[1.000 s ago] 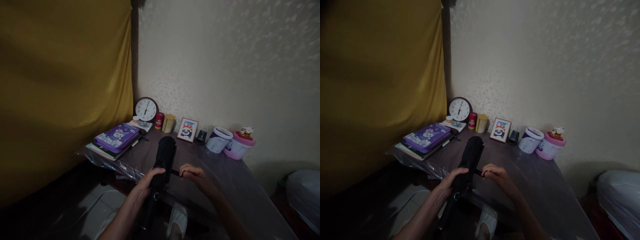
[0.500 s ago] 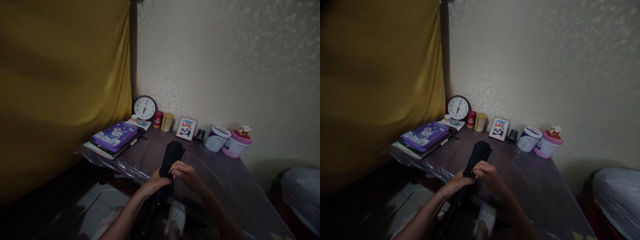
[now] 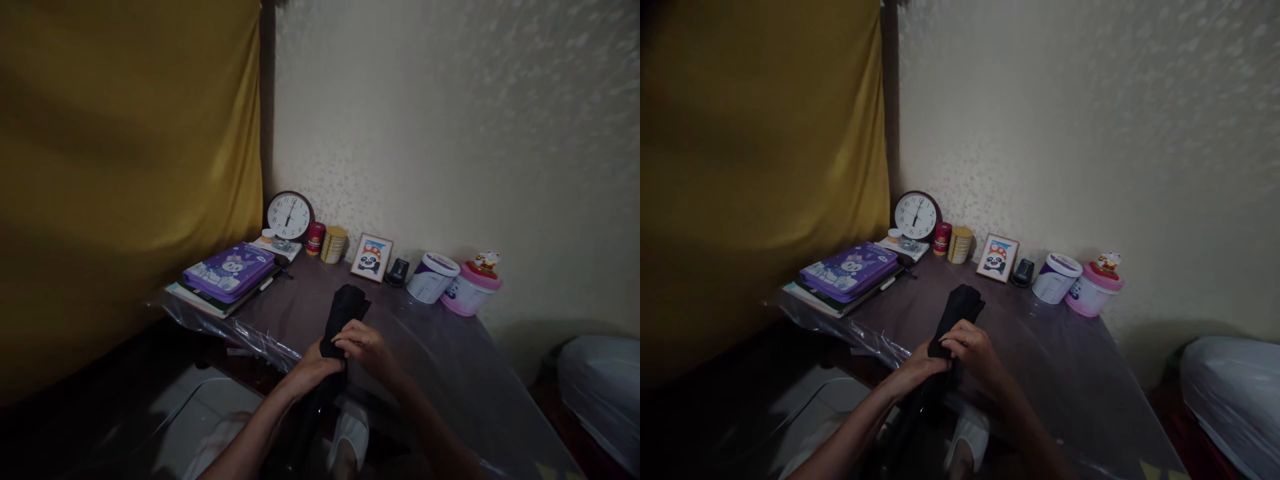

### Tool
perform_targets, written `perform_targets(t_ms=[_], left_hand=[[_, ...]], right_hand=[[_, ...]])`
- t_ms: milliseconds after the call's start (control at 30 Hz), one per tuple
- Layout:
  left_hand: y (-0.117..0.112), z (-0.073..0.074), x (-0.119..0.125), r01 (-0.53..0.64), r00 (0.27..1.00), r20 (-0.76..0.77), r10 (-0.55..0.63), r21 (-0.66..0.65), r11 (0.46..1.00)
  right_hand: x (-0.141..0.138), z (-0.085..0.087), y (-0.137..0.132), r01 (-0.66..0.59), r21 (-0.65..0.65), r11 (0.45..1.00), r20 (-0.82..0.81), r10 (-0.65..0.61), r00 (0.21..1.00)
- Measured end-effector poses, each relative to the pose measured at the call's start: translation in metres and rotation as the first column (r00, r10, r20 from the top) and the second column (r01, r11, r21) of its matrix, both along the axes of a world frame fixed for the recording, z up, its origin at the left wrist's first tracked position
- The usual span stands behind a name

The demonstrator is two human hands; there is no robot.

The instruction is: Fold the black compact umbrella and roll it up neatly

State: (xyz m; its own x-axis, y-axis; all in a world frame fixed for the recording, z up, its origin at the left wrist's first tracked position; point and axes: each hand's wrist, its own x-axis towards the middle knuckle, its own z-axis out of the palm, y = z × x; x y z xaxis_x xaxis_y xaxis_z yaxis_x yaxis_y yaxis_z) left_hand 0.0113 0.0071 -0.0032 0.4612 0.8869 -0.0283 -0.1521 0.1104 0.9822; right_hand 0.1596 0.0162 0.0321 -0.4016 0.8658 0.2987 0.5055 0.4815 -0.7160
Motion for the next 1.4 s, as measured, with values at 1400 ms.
perform_targets(t_ms=[1400], left_hand=[[-0.008,-0.023,0.023,-0.188,0.946,-0.242,0.215,0.131,0.973]], right_hand=[[-0.016,-0.017,0.009,0.385,-0.424,0.820,-0.487,-0.565,0.666]])
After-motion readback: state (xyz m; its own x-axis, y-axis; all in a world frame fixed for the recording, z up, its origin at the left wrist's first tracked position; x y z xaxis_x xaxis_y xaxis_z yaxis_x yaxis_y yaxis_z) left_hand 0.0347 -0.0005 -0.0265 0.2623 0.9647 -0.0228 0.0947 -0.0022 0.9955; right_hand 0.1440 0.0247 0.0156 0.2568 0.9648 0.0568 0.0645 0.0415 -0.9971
